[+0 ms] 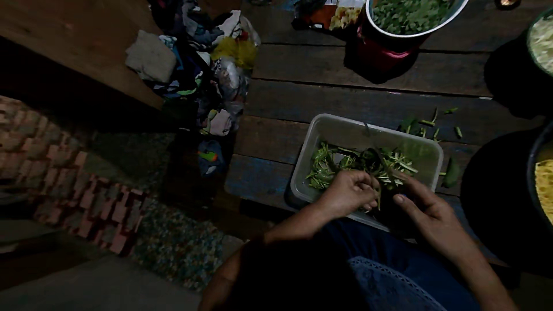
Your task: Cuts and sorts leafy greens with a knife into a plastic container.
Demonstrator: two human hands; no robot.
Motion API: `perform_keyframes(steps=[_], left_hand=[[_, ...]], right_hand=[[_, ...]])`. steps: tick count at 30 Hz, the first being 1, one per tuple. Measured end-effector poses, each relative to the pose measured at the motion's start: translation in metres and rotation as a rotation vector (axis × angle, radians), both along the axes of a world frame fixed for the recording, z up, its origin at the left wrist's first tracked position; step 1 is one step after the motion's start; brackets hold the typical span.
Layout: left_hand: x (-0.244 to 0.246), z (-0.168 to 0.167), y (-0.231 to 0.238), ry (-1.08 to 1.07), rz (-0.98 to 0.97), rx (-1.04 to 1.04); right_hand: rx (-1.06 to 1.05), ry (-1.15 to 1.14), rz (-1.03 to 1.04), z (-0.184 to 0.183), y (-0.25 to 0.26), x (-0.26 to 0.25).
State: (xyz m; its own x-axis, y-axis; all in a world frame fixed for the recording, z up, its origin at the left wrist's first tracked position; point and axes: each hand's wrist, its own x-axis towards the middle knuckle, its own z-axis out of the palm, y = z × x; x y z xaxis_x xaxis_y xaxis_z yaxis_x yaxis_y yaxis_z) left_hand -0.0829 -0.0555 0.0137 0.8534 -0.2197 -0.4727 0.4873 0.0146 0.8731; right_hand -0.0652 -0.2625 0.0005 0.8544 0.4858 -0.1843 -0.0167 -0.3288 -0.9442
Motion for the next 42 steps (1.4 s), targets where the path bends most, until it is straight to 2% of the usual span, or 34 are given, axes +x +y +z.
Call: perform_keyframes(steps=[4,7,10,15,17,20,22,26,28,33,42], left_hand=[[-0.001,0.001,-0.012,-0.201,-0.319,0.231],[-0.001,0.001,-0.011,-0.303,-0.384,0.272],[0.005,0.003,-0.001,-0.331,-0.327,0.364],[0.029,0.005,0.044,-0.417,-0.032,0.668],[0.038,0.009,0.060,-0.412,-0.007,0.782],[0.051,0.016,0.069,-0.395,-0.119,0.905],[0.061,0.012,0.067,-0.381,-0.278,0.975],[0.084,-0.024,0.056,-0.319,-0.737,1.056],[0.088,-0.036,0.048,-0.262,-0.849,1.103],[0.088,-0.051,0.042,-0.290,-0.775,1.124],[0.085,-0.064,0.036,-0.360,-0.912,1.323]], right_hand=[[-0.124,0.010,-0.007,0.008,-0.011,-0.003],[-0.159,-0.013,-0.030,0.011,-0.016,-0.003],[-0.153,-0.030,-0.032,0.011,-0.019,-0.002],[-0.133,-0.118,-0.056,0.000,-0.016,-0.001],[-0.140,-0.127,-0.057,-0.001,-0.016,-0.001],[-0.166,-0.130,-0.020,-0.001,-0.017,0.001],[-0.161,-0.136,-0.003,-0.002,-0.018,0.002],[-0.123,-0.133,-0.018,-0.004,-0.018,0.003],[-0.104,-0.120,-0.027,-0.006,-0.019,0.002],[-0.062,-0.146,-0.027,-0.011,-0.021,0.002],[-0.027,-0.105,-0.026,-0.007,-0.021,0.003]])
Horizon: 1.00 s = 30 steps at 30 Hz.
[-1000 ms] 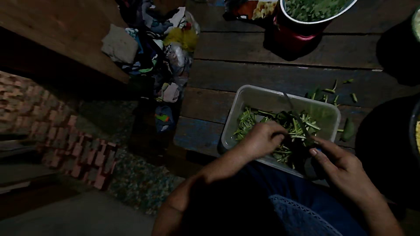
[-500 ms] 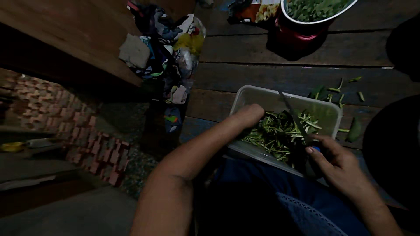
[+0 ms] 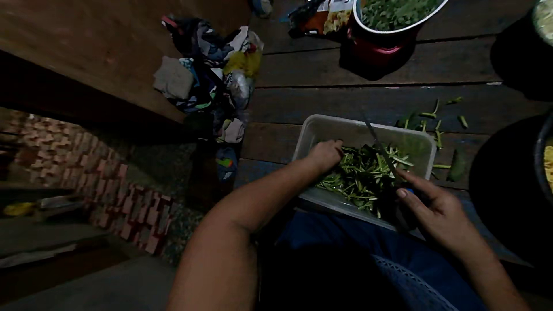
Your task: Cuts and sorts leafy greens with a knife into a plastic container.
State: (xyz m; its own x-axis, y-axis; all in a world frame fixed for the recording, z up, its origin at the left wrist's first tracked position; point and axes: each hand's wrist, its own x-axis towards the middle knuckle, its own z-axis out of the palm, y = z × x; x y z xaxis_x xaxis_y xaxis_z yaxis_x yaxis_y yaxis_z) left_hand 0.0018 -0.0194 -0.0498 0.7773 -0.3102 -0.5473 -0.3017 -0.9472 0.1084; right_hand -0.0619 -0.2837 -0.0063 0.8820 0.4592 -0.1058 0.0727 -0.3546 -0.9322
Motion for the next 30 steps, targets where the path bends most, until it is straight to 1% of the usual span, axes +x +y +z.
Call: perform_keyframes(steps=[5,9,13,16,19,21,24,27,30], left_hand=[[0.000,0.001,0.001,0.049,-0.055,0.035],[-0.002,0.003,0.000,0.011,-0.070,0.048],[-0.002,0.005,-0.002,0.049,-0.084,0.102],[0.000,0.004,-0.001,0.064,-0.043,0.106],[0.000,0.019,-0.004,0.074,0.030,0.111],[-0.003,0.036,-0.004,0.030,0.087,0.050],[-0.010,0.062,0.002,-0.046,0.174,-0.122],[-0.024,0.069,0.016,-0.137,0.263,-0.327],[-0.043,0.069,0.025,-0.221,0.470,-0.630]], right_hand=[[0.015,0.003,-0.025,-0.001,0.000,-0.001],[0.011,0.016,-0.040,0.001,0.000,-0.001],[0.009,0.042,-0.057,0.002,0.000,-0.002],[0.042,0.051,-0.069,0.000,0.000,-0.002],[0.021,0.037,-0.075,-0.001,0.000,-0.003],[-0.004,0.007,-0.065,-0.002,0.001,-0.002],[-0.019,-0.038,-0.066,0.000,0.003,-0.001],[0.043,-0.042,-0.038,-0.002,0.004,-0.001],[0.074,-0.036,-0.011,-0.003,0.005,-0.003]])
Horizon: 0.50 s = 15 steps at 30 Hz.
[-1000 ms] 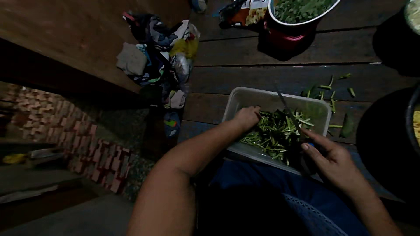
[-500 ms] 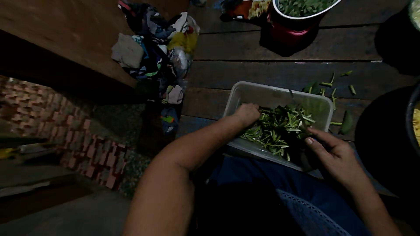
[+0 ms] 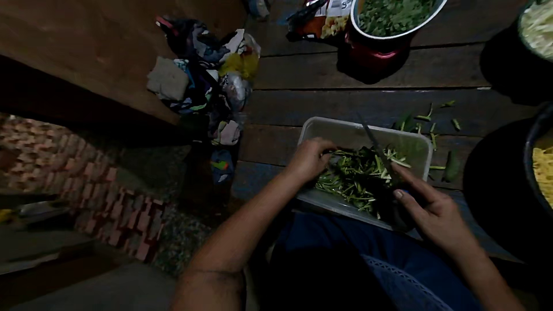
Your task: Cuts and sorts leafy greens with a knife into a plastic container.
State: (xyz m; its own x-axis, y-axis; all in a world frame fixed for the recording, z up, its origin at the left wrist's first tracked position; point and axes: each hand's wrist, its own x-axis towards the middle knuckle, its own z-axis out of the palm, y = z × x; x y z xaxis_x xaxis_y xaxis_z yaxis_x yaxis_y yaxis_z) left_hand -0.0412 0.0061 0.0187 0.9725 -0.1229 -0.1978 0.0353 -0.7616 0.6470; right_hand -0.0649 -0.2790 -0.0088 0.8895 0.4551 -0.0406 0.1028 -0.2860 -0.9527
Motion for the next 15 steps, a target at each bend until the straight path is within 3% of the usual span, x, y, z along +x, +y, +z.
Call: perform_keyframes(steps=[5,15], left_hand=[[-0.027,-0.009,0.003,-0.065,0.279,-0.433],[-0.048,-0.002,0.002,-0.208,0.472,-0.568]], right_hand=[[-0.014,-0.001,0.022,0.001,0.003,0.000],[0.044,-0.083,0.116,0.008,0.025,0.005]])
